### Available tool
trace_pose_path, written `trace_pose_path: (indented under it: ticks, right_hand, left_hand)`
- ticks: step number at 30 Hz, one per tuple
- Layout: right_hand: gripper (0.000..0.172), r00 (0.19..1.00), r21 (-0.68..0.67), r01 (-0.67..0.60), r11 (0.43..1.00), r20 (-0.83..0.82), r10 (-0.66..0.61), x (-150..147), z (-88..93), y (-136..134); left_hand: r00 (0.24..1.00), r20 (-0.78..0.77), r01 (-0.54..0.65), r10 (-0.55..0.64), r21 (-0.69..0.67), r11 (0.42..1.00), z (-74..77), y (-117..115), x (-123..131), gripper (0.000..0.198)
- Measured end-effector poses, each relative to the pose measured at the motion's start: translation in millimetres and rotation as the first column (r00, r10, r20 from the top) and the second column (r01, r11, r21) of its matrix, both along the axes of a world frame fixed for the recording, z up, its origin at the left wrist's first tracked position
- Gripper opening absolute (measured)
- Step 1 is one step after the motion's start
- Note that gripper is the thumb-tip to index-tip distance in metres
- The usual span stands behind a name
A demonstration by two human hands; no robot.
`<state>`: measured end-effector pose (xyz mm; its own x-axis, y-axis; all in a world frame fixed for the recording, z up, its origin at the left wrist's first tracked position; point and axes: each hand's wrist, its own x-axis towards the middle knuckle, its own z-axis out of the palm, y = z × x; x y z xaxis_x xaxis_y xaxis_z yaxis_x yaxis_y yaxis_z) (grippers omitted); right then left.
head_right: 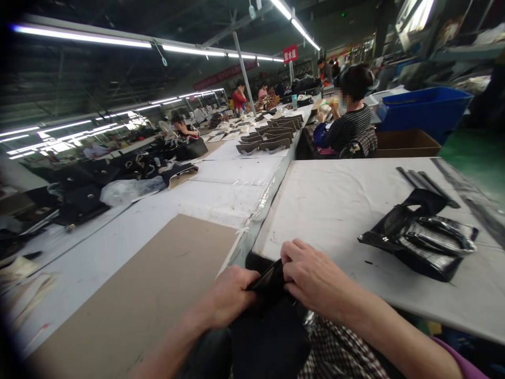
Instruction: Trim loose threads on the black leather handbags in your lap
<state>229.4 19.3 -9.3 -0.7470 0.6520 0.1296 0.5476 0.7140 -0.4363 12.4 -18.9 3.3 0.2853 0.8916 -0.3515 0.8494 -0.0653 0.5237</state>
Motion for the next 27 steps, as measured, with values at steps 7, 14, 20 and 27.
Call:
trace_pose_path:
  ticks: [7,14,20,27]
  right_hand:
    - [0.015,0.943,-0.052,-0.062,0.997,-0.331,0.041,-16.5,-23.2,19.7]
    - [0.02,0.889,-0.283,0.04,0.958,-0.427,-0.163,-33.2,-28.6,22.4]
    - [0.018,0.903,-0.261,0.106,0.959,-0.378,-0.203,-23.7,0.0,9.8]
    - [0.017,0.886,-0.336,0.153,0.929,-0.37,-0.28,-13.8,-38.8,6.1]
  left_hand:
    - [0.99,0.141,-0.011,0.025,-0.103,0.995,2.3,4.5,-26.6,0.01]
    - [0.955,0.295,0.044,0.015,-0.193,0.98,3.6,12.9,-37.2,0.011]
    - [0.9,0.433,0.166,-0.041,-0.253,0.953,14.7,19.3,-36.5,0.012]
    - [0.947,0.321,0.054,-0.008,-0.137,0.989,-15.5,14.1,-26.8,0.017]
